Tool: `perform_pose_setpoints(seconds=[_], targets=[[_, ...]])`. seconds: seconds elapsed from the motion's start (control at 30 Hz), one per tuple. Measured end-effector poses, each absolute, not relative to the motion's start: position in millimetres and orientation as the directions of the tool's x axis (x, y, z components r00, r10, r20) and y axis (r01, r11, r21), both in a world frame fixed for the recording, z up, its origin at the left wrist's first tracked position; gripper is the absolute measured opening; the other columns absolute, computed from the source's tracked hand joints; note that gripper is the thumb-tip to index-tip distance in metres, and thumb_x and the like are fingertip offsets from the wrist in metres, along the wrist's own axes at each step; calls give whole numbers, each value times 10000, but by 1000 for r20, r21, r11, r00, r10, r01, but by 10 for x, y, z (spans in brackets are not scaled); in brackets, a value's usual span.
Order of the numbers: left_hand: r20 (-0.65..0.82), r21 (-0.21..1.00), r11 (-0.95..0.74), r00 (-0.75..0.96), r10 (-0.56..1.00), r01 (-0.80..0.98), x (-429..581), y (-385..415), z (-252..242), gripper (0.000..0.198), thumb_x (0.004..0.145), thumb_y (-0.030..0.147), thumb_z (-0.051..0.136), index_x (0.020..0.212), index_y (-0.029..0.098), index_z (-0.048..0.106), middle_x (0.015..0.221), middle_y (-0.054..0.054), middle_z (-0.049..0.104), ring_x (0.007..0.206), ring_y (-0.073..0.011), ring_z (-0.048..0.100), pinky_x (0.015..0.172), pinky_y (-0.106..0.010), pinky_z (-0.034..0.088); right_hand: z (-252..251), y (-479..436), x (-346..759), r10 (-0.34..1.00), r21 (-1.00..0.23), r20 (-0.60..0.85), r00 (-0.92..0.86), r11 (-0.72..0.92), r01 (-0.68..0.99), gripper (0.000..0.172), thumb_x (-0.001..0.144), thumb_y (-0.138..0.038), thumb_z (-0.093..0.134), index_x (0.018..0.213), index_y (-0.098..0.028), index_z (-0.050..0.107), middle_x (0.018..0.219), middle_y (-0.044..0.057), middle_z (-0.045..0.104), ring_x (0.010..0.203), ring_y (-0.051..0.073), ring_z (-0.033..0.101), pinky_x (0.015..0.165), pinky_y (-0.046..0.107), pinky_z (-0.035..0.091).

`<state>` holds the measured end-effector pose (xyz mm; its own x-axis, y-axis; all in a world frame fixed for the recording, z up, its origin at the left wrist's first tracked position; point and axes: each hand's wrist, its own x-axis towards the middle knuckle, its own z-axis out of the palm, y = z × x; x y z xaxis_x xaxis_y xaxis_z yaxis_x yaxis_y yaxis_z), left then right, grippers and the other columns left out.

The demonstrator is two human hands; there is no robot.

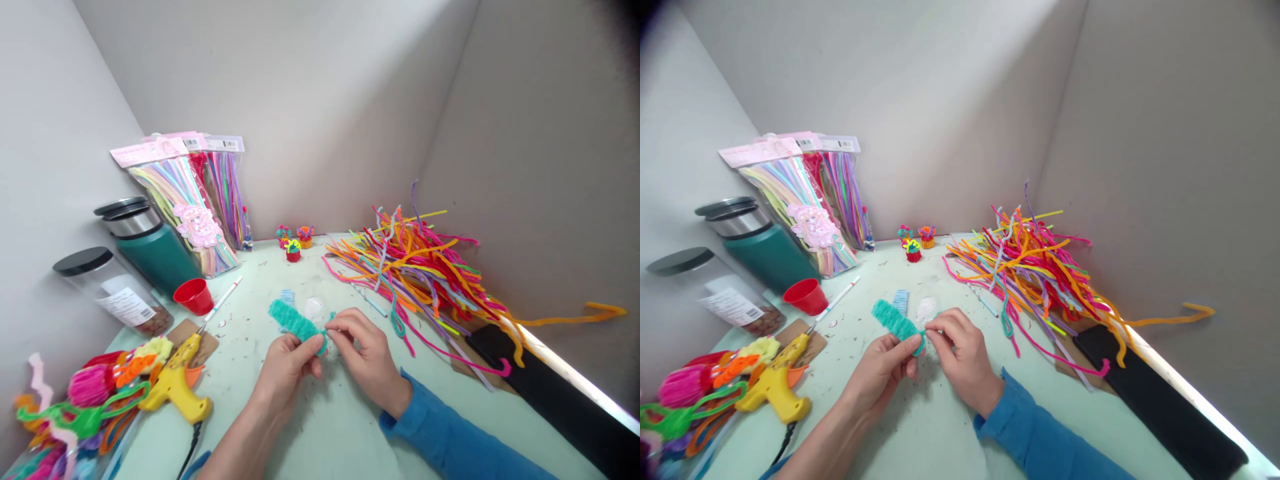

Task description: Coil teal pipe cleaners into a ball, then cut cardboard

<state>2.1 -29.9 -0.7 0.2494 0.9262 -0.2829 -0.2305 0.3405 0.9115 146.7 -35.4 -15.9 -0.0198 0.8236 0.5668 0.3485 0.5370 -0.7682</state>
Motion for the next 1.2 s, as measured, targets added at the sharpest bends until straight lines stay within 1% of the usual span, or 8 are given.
perform_pose_setpoints(seconds=[0.13,0.27,0.47,0.6,0.7,0.87,1.0,1.2], targets=[[-252,907,326,275,928,-267,3,-299,1,286,691,314,690,512,138,553,392,9,514,401,-71,429,481,-201,344,-124,-367,1459,835,-787,547,-56,537,303,131,846,-190,502,823,-206,629,832,57,579,797,175,557,707,302,462],[-257,890,331,257,932,-312,0,-283,-10,227,690,307,695,584,128,603,424,18,521,419,-65,436,484,-190,356,-99,-386,1462,835,-794,543,-89,545,270,143,846,-186,502,889,-203,637,877,68,594,825,178,563,734,308,467],[-273,870,340,225,935,-357,26,-273,3,194,655,284,725,620,120,627,449,28,509,436,-63,446,481,-183,398,-136,-402,1436,850,-817,521,-79,523,245,134,816,-211,565,938,-195,619,919,62,596,654,128,544,651,278,476],[-221,877,301,241,945,-374,37,-294,26,182,668,272,718,692,109,640,559,-8,580,528,-86,524,580,-219,464,-152,-403,1413,846,-814,531,-51,526,248,127,815,-201,565,927,-197,625,912,66,604,664,135,551,650,281,474],[-194,898,260,213,958,-354,39,-301,38,192,663,275,719,717,115,627,602,-16,598,540,-92,532,587,-228,466,-142,-401,1414,832,-802,552,-52,547,241,119,817,-176,557,906,-198,632,890,68,614,742,160,570,674,287,473],[-186,951,207,109,976,-229,22,-278,28,242,626,302,737,619,135,563,425,65,424,394,-41,332,385,-170,284,-138,-400,1428,842,-816,533,-80,537,215,116,826,-163,540,868,-183,646,839,66,624,769,168,580,696,284,469],[-233,958,245,97,968,-149,8,-265,15,311,598,354,744,557,149,515,401,77,373,382,-42,279,364,-184,220,-164,-389,1425,884,-857,455,-110,468,217,124,841,-194,518,857,-167,638,823,55,617,622,124,548,579,247,446],[-296,954,300,177,939,4,-7,-266,-21,515,684,472,641,370,190,346,296,66,277,307,-45,224,353,-225,143,-160,-370,1417,920,-862,388,-55,383,332,124,818,-191,515,761,-157,619,696,19,572,618,127,506,575,243,400]])
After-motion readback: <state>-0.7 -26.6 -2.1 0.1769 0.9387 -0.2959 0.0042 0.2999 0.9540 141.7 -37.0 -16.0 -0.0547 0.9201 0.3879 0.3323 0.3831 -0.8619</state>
